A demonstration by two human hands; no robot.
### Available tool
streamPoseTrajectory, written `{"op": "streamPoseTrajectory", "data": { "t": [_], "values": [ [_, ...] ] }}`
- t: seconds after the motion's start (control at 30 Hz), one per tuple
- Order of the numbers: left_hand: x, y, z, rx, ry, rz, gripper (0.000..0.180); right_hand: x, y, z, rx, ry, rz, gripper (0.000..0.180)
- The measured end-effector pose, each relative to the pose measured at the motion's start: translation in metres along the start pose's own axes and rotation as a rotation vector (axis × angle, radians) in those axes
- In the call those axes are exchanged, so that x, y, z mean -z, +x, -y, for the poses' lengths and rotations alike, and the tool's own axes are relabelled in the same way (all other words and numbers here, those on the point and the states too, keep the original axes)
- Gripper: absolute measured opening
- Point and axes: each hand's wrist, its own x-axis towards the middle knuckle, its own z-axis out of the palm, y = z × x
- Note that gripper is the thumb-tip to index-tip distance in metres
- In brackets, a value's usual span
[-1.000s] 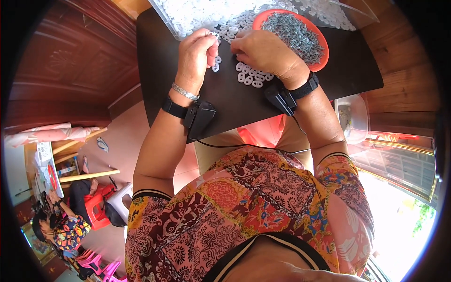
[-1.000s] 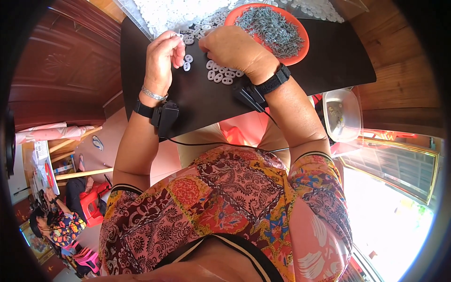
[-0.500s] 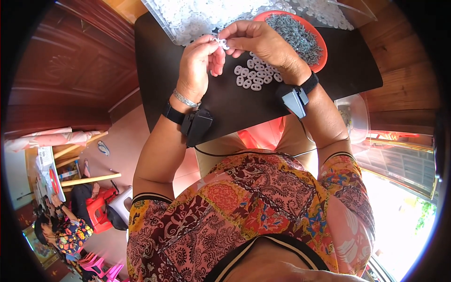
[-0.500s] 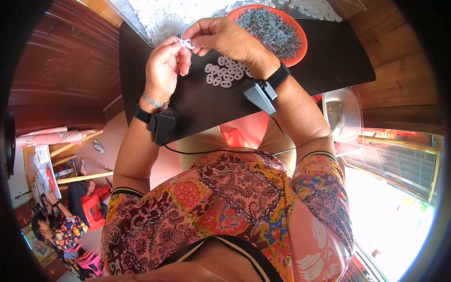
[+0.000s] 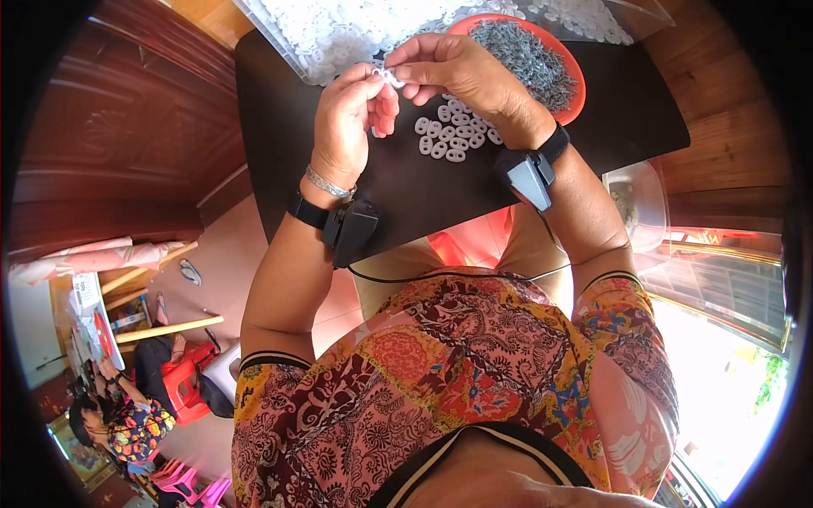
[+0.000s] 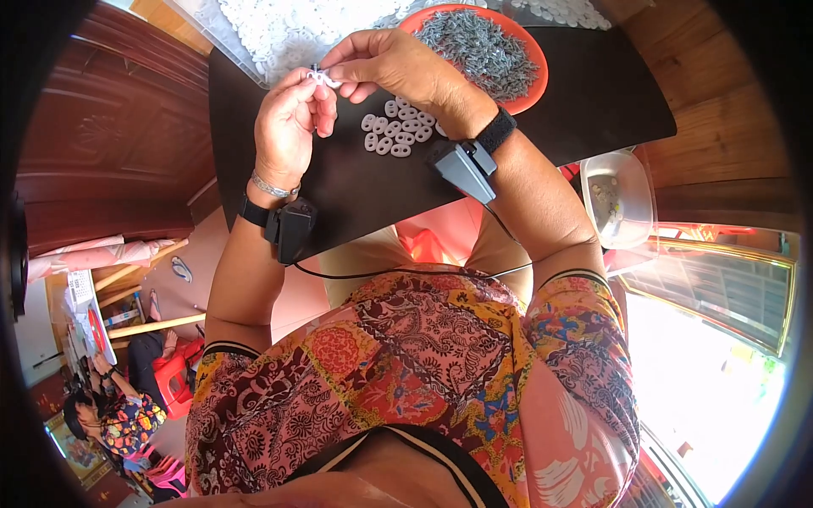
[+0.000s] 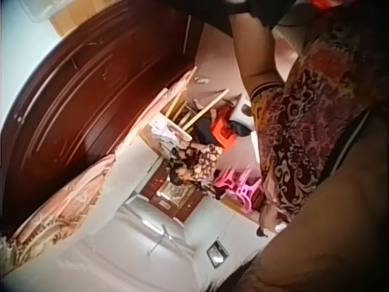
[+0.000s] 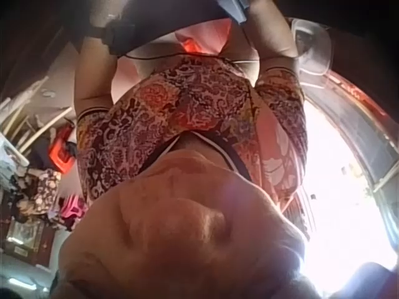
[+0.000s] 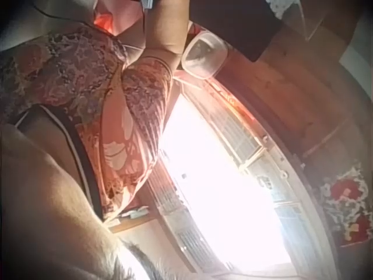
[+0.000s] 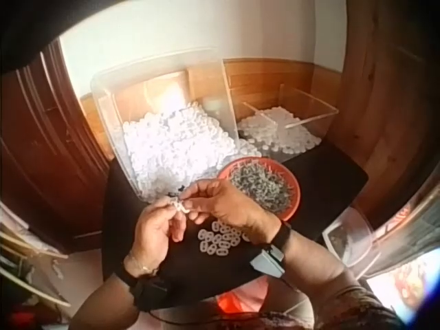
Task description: Assembling small metal parts into plastic components at a table.
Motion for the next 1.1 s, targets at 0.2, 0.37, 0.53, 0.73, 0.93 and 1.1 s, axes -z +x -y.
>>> {"op": "streamPoseTrajectory", "data": {
  "t": [0.2, 0.37, 0.53, 0.73, 0.93, 1.1],
  "values": [
    [-0.005, -0.005, -0.002, -0.026, 0.109, -0.024, 0.021, 0.006, 0.003, -0.004, -0.024, 0.09, -0.018, 0.021],
    [-0.009, -0.007, -0.003, 0.005, 0.293, -0.04, 0.021, 0.004, 0.0, 0.002, 0.032, -0.007, -0.046, 0.02],
    [-0.008, -0.005, -0.002, 0.036, 0.303, -0.059, 0.021, 0.003, 0.0, 0.003, 0.052, -0.061, -0.048, 0.02],
    [-0.007, -0.004, -0.002, 0.026, 0.269, -0.059, 0.021, 0.001, 0.0, 0.005, 0.111, -0.173, -0.075, 0.018],
    [-0.006, -0.004, -0.002, 0.017, 0.253, -0.07, 0.021, 0.001, 0.0, 0.003, 0.142, -0.218, -0.088, 0.016],
    [-0.007, -0.004, -0.001, 0.018, 0.246, -0.083, 0.02, 0.0, -0.001, 0.004, 0.149, -0.256, -0.094, 0.016]
  ]
}}
